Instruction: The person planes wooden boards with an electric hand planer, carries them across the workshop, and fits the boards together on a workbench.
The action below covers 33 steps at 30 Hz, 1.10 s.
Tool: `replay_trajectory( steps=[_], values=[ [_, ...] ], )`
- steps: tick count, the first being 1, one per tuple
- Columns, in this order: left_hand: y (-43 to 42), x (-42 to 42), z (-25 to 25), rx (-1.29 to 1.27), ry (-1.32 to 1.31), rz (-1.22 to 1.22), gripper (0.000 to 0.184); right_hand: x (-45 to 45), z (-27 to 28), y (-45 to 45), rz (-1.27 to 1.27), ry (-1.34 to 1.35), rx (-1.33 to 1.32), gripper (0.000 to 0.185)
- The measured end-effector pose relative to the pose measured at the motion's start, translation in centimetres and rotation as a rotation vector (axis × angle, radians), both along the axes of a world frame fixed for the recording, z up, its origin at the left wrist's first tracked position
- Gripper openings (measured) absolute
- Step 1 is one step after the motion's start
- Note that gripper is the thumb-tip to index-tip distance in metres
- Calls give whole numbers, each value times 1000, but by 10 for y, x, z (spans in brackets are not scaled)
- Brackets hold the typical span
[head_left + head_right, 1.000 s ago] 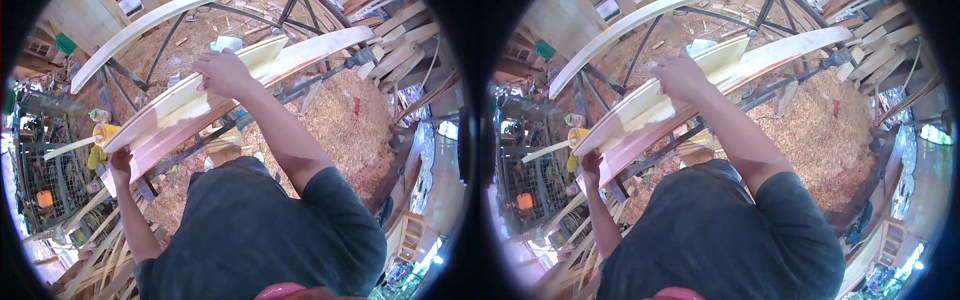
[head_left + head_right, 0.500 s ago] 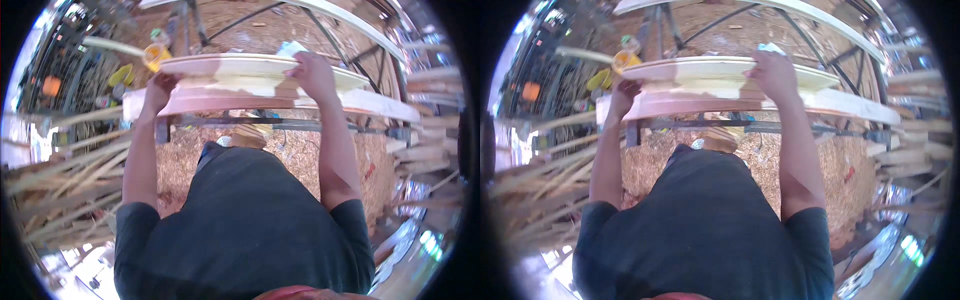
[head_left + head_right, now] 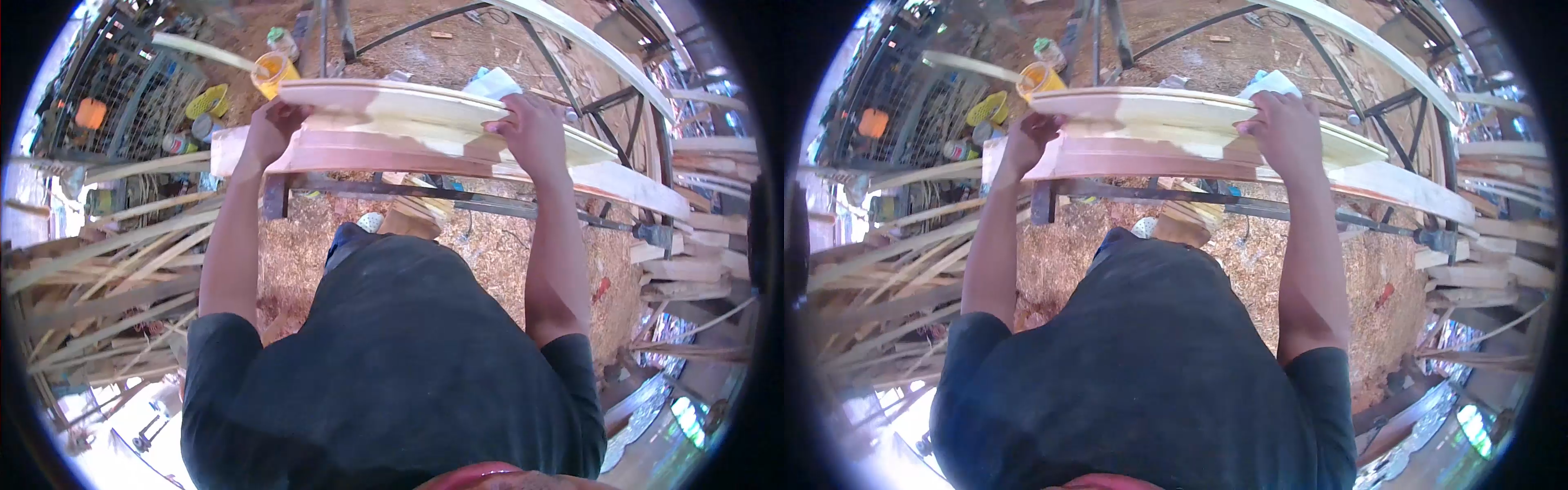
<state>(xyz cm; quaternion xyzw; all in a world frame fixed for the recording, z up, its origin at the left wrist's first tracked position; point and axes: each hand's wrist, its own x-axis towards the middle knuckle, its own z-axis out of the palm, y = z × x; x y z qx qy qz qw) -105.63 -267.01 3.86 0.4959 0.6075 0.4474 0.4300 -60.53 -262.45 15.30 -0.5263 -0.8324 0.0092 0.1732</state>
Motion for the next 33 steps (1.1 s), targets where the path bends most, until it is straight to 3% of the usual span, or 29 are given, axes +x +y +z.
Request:
replay_trajectory(
  steps=[1, 2, 3, 5, 7, 8, 9, 10, 11, 13, 17, 20, 21, 23, 24, 25, 26, 27, 28, 30, 31, 33],
  values=[
    [1, -5, -10, 21, -190, -6, 26, 2, -5, 1, 29, 36, 64, 39],
    [-7, 8, 14, -81, -108, 55, 29, 4, -11, 4, 29, 10, 33, 40],
    [-3, -20, -16, -22, -64, -70, 32, 9, -17, 8, 10, -22, 3, 41],
    [-1, -17, -7, -135, 110, -82, 38, 10, -23, 8, -31, 39, -7, 35],
    [2, -32, -13, -6, 326, -198, 39, 9, -19, 5, -28, 95, 17, 26],
    [6, -32, 10, -25, 914, -373, 47, 10, -17, 1, -35, 88, -25, 23],
    [2, -6, 32, 34, 498, -214, 59, 10, -11, -3, -43, 73, 22, 20],
    [-8, 34, 70, 68, 252, -87, 65, 10, -20, 1, -98, -58, 69, 22],
    [-4, 39, 84, 179, 289, -127, 70, 13, -20, -4, -146, -18, 135, 21],
    [4, 63, 115, 333, 690, -152, 72, 22, -20, -17, -206, 52, 214, 24],
    [27, 91, 134, 473, 966, -402, 64, 24, -23, -51, -328, 141, 463, 33],
    [41, 122, 133, 258, 862, -555, 60, 39, -15, -106, -438, 284, 335, 44],
    [46, 130, 127, 299, 834, -616, 59, 45, -30, -124, -514, 297, 283, 50],
    [53, 151, 132, 335, 885, -713, 59, 61, -55, -170, -665, 393, -149, 49],
    [56, 161, 135, 352, 911, -760, 59, 68, -87, -199, -739, 406, -168, 42],
    [72, 157, 106, 318, 565, -802, 62, 76, -113, -225, -892, 401, -548, 40],
    [67, 172, 119, 332, 679, -836, 63, 72, -156, -271, -1004, 370, -522, 38],
    [50, 196, 143, 351, 791, -867, 64, 74, -185, -311, -1033, 257, -844, 35],
    [43, 212, 153, 376, 903, -898, 65, 59, -202, -355, -1128, 199, -930, 32],
    [60, 213, 136, 536, 732, -1029, 66, 19, -243, -435, -1344, 432, -1200, 34],
    [67, 218, 130, 611, 642, -1098, 66, -11, -282, -474, -1376, 551, -1205, 36],
    [60, 237, 143, 484, 797, -1073, 66, -81, -329, -523, -1415, 791, -1208, 38]
  ],
)
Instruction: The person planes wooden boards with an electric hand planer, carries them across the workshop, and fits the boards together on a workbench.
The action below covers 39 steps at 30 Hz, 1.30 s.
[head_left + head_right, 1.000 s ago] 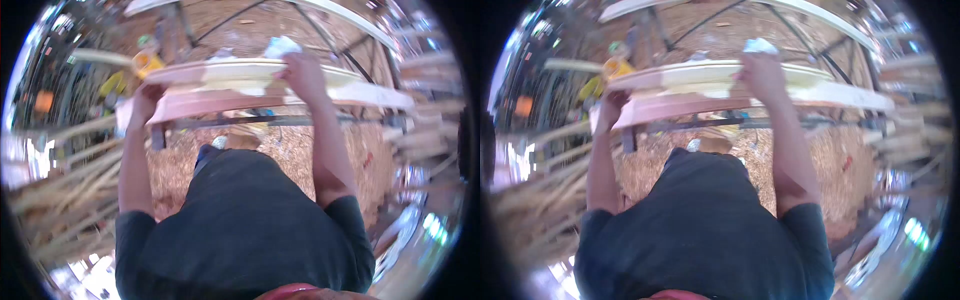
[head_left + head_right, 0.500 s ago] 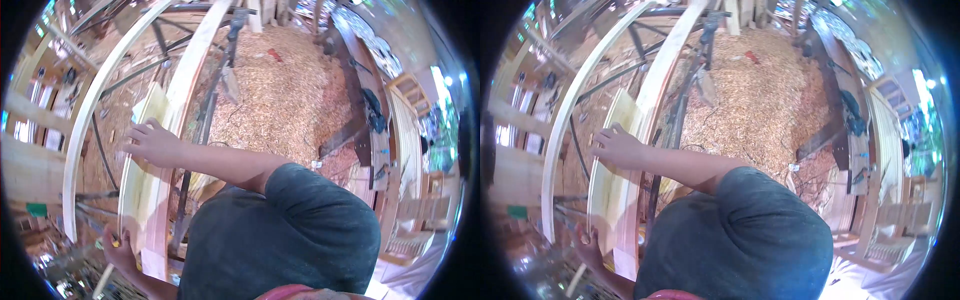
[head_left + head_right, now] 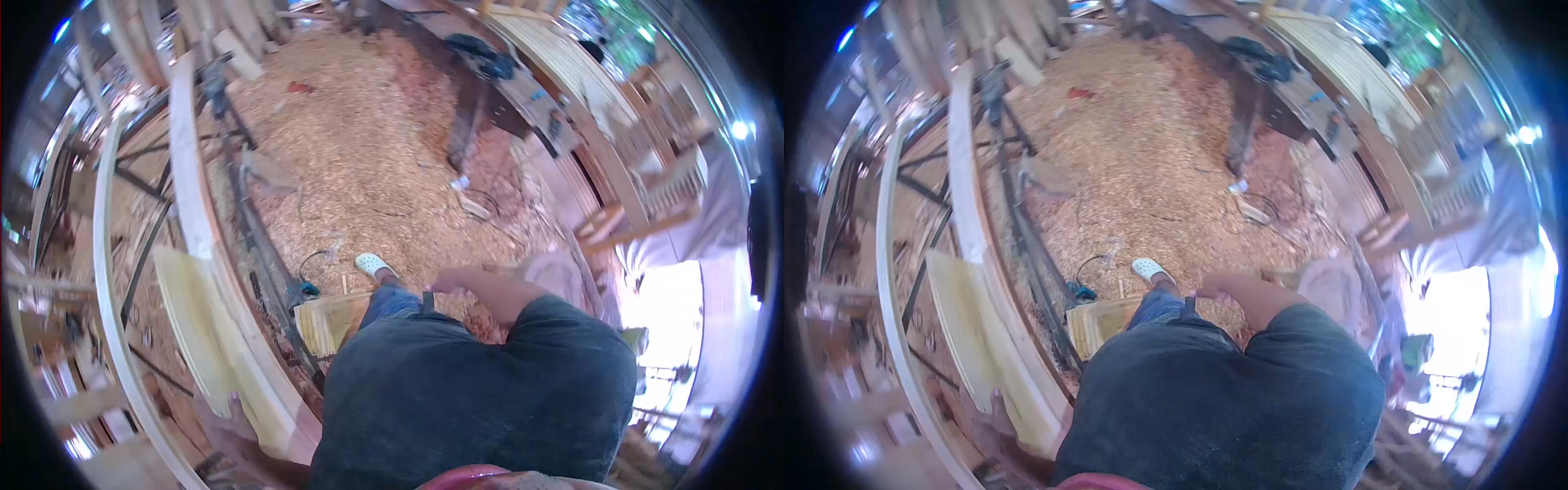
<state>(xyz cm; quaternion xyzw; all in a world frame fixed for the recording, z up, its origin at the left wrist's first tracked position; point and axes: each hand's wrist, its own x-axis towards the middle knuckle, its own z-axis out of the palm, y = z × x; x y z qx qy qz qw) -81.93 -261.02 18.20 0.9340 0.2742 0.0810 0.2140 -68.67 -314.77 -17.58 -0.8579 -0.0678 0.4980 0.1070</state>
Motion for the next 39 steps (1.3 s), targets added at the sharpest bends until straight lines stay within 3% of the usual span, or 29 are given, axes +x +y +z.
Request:
replay_trajectory(
  steps=[4, 8, 9, 11, 12, 14, 15, 17, 18, 20, 23, 24, 27, 30, 34, 36, 38, 39],
  values=[
    [12, 22, -17, 66, 83, 50, 69, -124, -6, -24, -421, 411, 62, 36],
    [-3, 57, 1, 130, 83, -49, 75, -149, 14, -27, -788, 600, 142, 35],
    [0, 65, -2, 205, 107, -37, 77, -144, 13, -33, -735, 556, 170, 35],
    [23, 82, -19, 301, 113, -47, 81, -123, -41, -58, -68, 163, 208, 34],
    [51, 94, -40, 322, 102, -72, 82, -119, -82, -74, 41, -11, 212, 33],
    [33, 123, -26, 284, 178, -69, 86, -84, -36, -82, -478, 142, 306, 35],
    [28, 134, -22, 323, 184, -86, 86, -65, 18, -80, -479, 91, 278, 37],
    [24, 155, -19, 404, 192, -111, 87, -41, 11, -90, -465, -112, 282, 41],
    [5, 159, -10, 944, 203, -158, 85, -39, -25, -96, -456, -263, 306, 43],
    [-1, 181, -13, 774, 259, -123, 83, -38, -17, -110, -565, -354, 350, 44],
    [18, 202, -27, 586, 336, -79, 80, -43, 9, -132, -763, -148, 370, 45],
    [13, 211, -30, 591, 350, -94, 80, -52, 10, -140, -711, -252, 338, 47],
    [-7, 235, -41, 622, 390, -130, 80, -80, -58, -162, -816, -145, 247, 42],
    [-25, 256, -41, 649, 418, -167, 81, -118, -122, -188, -704, -160, 272, 34],
    [-46, 274, -40, 671, 434, -176, 81, -135, -119, -214, -809, -54, 274, 25],
    [-54, 280, -41, 669, 440, -166, 81, -123, -61, -231, -975, 68, 260, 22],
    [-61, 285, -41, 662, 441, -161, 81, -123, -124, -236, -816, -42, 289, 24],
    [-63, 289, -41, 659, 443, -158, 82, -117, -129, -242, -755, -99, 286, 24]
  ],
)
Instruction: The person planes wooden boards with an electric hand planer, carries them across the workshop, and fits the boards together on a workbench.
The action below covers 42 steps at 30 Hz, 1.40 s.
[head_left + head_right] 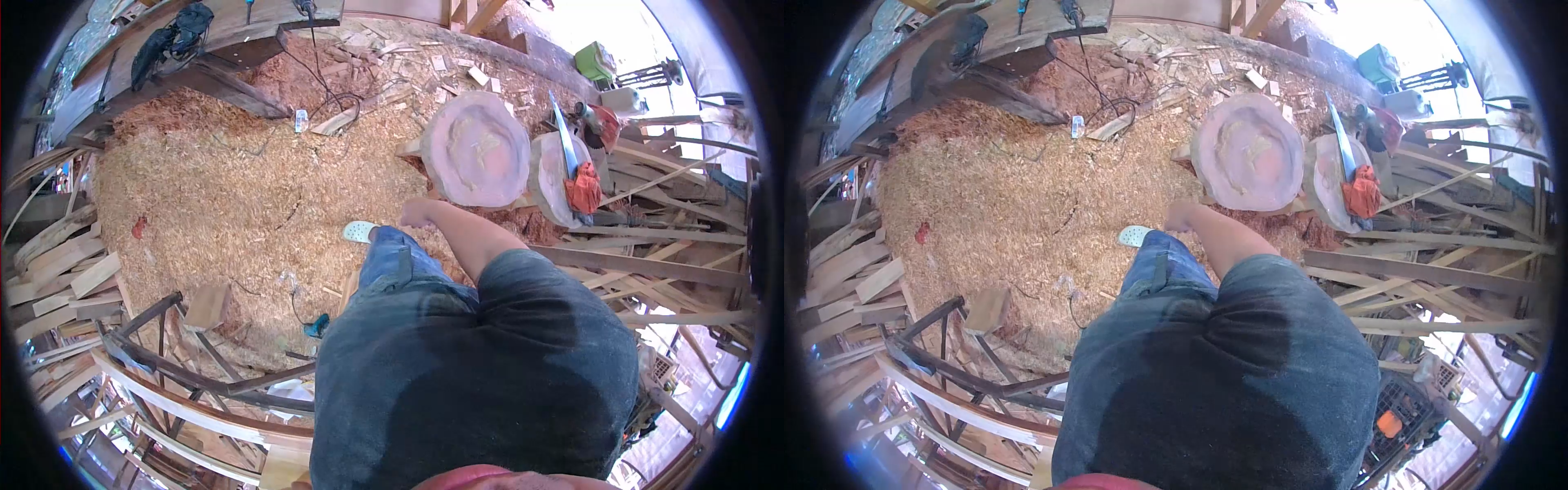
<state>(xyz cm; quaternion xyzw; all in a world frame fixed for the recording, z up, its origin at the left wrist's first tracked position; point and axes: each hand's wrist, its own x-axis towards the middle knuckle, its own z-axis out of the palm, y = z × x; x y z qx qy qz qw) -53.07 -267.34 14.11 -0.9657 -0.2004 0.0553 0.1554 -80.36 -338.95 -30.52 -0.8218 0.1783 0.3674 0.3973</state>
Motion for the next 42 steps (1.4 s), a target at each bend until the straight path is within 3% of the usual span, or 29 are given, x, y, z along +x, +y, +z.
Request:
replay_trajectory(
  steps=[1, 3, 6, 8, 9, 11, 15, 17, 19, 21, 23, 27, 28, 29, 30, 31, 32, 33, 34, 35, 36, 38, 41, 42],
  values=[
    [-3, 2, 0, -4, 0, 1, 82, 6, -4, -6, 51, -58, -31, 25],
    [-6, 3, 1, -9, 1, 3, 82, 36, 38, -16, 120, -166, -120, 28],
    [-11, -4, -1, -36, -23, 43, 82, 72, 16, -28, 230, -212, -99, 35],
    [-16, -10, -13, -69, -56, 100, 83, 93, 48, -37, 102, -135, -116, 44],
    [-17, -14, -16, -85, -70, 125, 83, 94, 40, -40, 90, -242, -107, 46],
    [-15, -20, -21, -115, -90, 161, 83, 95, 44, -45, 37, -232, -200, 43],
    [2, -42, -26, -163, -125, 224, 83, 111, 68, -67, 392, -150, -159, 36],
    [17, -61, -26, -181, -149, 262, 84, 103, 33, -73, 392, -213, -168, 30],
    [33, -83, -27, -199, -173, 297, 84, 100, 23, -76, -203, 144, 131, 25],
    [55, -115, -27, -212, -199, 338, 84, 110, 60, -79, 123, 31, -20, 24],
    [79, -149, -26, -228, -230, 374, 84, 124, 68, -79, 270, -51, -43, 26],
    [156, -215, -38, -289, -321, 298, 85, 147, 84, -65, 231, -44, -7, 33],
    [185, -233, -52, -281, -353, 232, 85, 161, 88, -56, 350, -85, -80, 31],
    [171, -255, -74, 95, -472, 219, 92, 173, 90, -46, 467, -130, -155, 29],
    [99, -234, -18, -211, -395, 342, 89, 180, 75, -45, 686, -251, -263, 26],
    [95, -231, -23, -128, -421, 419, 82, 194, 65, -40, 906, -394, -363, 25],
    [91, -228, -29, -50, -445, 499, 76, 207, 69, -30, 884, -380, -317, 25],
    [97, -232, -28, -256, -561, 323, 73, 214, 81, -16, 858, -361, -274, 25],
    [66, -214, -5, -162, -442, 595, 72, 216, 83, 2, 401, -159, -86, 24],
    [55, -219, -1, -190, -581, 448, 66, 216, 87, 23, -65, 69, 86, 24],
    [48, -223, 2, -108, -707, 264, 61, 217, 95, 45, 1, 91, 76, 22],
    [47, -215, 10, -138, -493, 583, 57, 224, 107, 89, 89, 123, 49, 19],
    [25, -204, 36, -175, -418, 709, 54, 232, 104, 150, 476, 174, 66, 19],
    [25, -209, 37, -195, -439, 703, 52, 232, 95, 170, 736, 66, 18, 20]
  ],
)
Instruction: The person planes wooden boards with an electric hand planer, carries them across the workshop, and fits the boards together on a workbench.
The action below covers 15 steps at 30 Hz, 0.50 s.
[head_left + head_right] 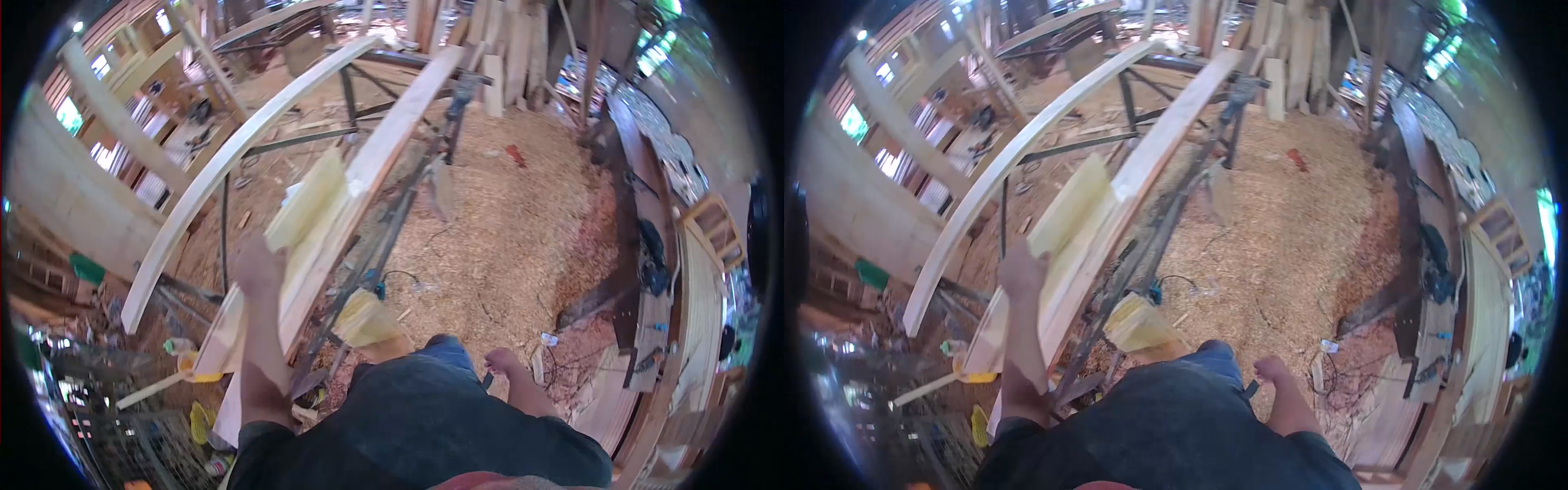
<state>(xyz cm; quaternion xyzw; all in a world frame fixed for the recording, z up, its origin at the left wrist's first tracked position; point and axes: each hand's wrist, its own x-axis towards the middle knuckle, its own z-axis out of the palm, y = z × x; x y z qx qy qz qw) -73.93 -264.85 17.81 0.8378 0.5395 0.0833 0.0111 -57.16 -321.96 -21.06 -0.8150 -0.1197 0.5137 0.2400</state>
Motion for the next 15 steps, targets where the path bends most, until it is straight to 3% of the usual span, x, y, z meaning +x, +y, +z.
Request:
replay_trajectory(
  steps=[1, 3, 5, 8, 11, 13, 15],
  values=[
    [11, -5, -13, 44, -30, -60, 52, 3, -13, 21, 262, -121, 7, 21],
    [21, -11, -19, 25, -39, -67, 50, 18, -7, 70, 382, -185, -8, 22],
    [19, -11, -7, -55, -23, -33, 50, 18, 23, 126, 74, -71, -56, 23],
    [18, -9, 0, -86, -28, -44, 47, 51, 87, 205, 233, -385, 68, 24],
    [18, -4, 6, -102, -10, -3, 47, 131, 81, 282, 152, -524, 328, 26],
    [19, -5, -11, -11, -39, -12, 47, 155, 160, 360, 102, -478, 524, 37],
    [24, -7, -25, 89, -130, -32, 47, 190, 176, 426, 47, -375, 824, 48]
  ],
)
